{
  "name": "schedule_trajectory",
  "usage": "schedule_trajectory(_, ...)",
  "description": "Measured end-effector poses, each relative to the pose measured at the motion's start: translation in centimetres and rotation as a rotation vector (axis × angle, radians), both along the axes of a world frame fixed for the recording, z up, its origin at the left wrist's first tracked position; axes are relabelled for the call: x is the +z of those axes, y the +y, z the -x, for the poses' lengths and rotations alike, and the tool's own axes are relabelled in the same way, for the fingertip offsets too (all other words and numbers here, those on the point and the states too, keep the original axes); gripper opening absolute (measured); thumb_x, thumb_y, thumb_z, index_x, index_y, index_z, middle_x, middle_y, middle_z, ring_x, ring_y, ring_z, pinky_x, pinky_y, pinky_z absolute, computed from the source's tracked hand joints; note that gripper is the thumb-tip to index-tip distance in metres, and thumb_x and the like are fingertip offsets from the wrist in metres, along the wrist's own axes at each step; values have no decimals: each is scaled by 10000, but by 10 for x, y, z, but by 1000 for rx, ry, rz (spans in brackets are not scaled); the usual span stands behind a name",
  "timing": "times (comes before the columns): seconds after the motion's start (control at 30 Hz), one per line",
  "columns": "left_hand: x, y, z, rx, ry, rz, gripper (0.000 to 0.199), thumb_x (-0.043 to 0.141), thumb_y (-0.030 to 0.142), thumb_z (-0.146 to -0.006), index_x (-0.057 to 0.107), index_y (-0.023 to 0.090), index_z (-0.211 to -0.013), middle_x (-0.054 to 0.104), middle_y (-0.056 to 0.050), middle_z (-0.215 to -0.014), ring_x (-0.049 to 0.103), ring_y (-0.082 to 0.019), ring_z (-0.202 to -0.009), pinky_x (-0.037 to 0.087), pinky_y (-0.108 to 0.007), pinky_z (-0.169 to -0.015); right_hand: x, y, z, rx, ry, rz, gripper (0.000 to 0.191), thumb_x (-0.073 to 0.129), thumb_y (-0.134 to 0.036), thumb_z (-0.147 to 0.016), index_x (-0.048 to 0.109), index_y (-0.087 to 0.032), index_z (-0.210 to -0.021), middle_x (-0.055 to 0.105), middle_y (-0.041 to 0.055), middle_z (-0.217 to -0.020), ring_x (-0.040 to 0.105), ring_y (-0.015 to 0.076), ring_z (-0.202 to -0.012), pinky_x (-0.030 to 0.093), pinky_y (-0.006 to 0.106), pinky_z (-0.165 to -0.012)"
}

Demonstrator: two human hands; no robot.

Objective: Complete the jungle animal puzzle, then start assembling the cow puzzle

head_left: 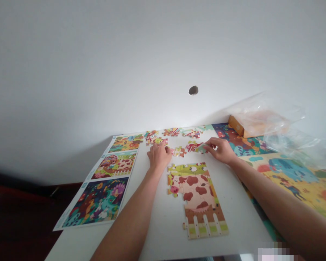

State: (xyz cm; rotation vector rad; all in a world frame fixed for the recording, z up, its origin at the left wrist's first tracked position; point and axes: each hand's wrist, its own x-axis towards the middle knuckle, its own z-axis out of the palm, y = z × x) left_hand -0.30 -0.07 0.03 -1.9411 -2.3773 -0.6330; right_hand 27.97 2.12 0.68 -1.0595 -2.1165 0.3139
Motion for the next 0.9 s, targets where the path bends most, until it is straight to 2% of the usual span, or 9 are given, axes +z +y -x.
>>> schedule_trajectory(0.07, -4, 0, -3, -125, 7, -4, 295, 558, 399, -887, 678, 243, -1106, 598, -124, -1147, 565, -325, -1116, 444, -491, -945, -3, 3, 0, -19, -28, 1, 305, 532, -417, -933, 688, -181, -819, 668, 56, -734, 548, 153, -643, 426, 266, -648)
schedule_trajectory(0.17, -8, 1, -6, -310, 27, -33, 264, 552, 407, -901, 690, 254, -1066, 594, -94, -1137, 555, -283, -1142, 443, -432, -954, -9, 8, -2, -119, -33, -39, 312, 543, -434, -924, 719, -181, -878, 696, 54, -735, 570, 154, -632, 431, 260, -644)
schedule_trajectory(0.27, -11, 2, -7, -374, 38, -37, 262, 552, 414, -909, 698, 260, -1063, 593, -88, -1111, 549, -267, -1139, 444, -408, -954, -13, 10, -3, -229, -27, -46, 313, 562, -442, -899, 735, -182, -873, 705, 49, -711, 595, 156, -610, 437, 256, -632)
schedule_trajectory(0.37, -12, 3, -5, -301, 52, -39, 300, 554, 432, -904, 689, 275, -1121, 576, -105, -1217, 504, -301, -1203, 433, -452, -980, -14, 10, -3, -331, 15, -1, 294, 558, -418, -889, 740, -187, -871, 714, 39, -693, 617, 159, -609, 431, 250, -625)
schedule_trajectory(0.5, -11, 6, 1, -25, 51, -17, 455, 540, 490, -892, 621, 259, -1276, 481, -162, -1405, 410, -394, -1302, 397, -579, -1001, -12, 13, -7, -576, 118, 34, 309, 521, -410, -894, 738, -190, -881, 730, 43, -709, 647, 189, -655, 433, 274, -655)
schedule_trajectory(0.57, -11, 7, 4, 63, 46, 12, 527, 532, 524, -884, 592, 227, -1316, 424, -190, -1468, 368, -428, -1340, 371, -622, -1012, -12, 16, -10, -699, 150, 80, 319, 507, -409, -892, 740, -191, -893, 739, 54, -727, 668, 219, -717, 445, 296, -691)
schedule_trajectory(0.67, -12, 7, 6, 53, 47, 49, 555, 507, 541, -891, 569, 215, -1335, 381, -199, -1514, 353, -429, -1364, 341, -647, -1031, -13, 20, -15, -791, 151, 181, 330, 508, -369, -873, 743, -178, -1003, 755, 71, -768, 686, 259, -836, 465, 327, -765)
schedule_trajectory(0.77, -15, 8, 6, 10, 46, 40, 545, 495, 545, -897, 557, 241, -1345, 383, -191, -1518, 353, -416, -1373, 334, -656, -1033, -17, 23, -17, -793, 88, 233, 416, 523, -310, -838, 698, -157, -1183, 763, 89, -825, 683, 282, -928, 473, 349, -826)
schedule_trajectory(0.9, -16, 9, 6, -7, 32, 3, 563, 530, 581, -867, 573, 265, -1332, 398, -181, -1501, 359, -422, -1363, 338, -652, -1032, -23, 23, -16, -749, -15, 178, 506, 560, -299, -805, 635, -169, -1288, 754, 90, -919, 680, 281, -892, 487, 368, -826)
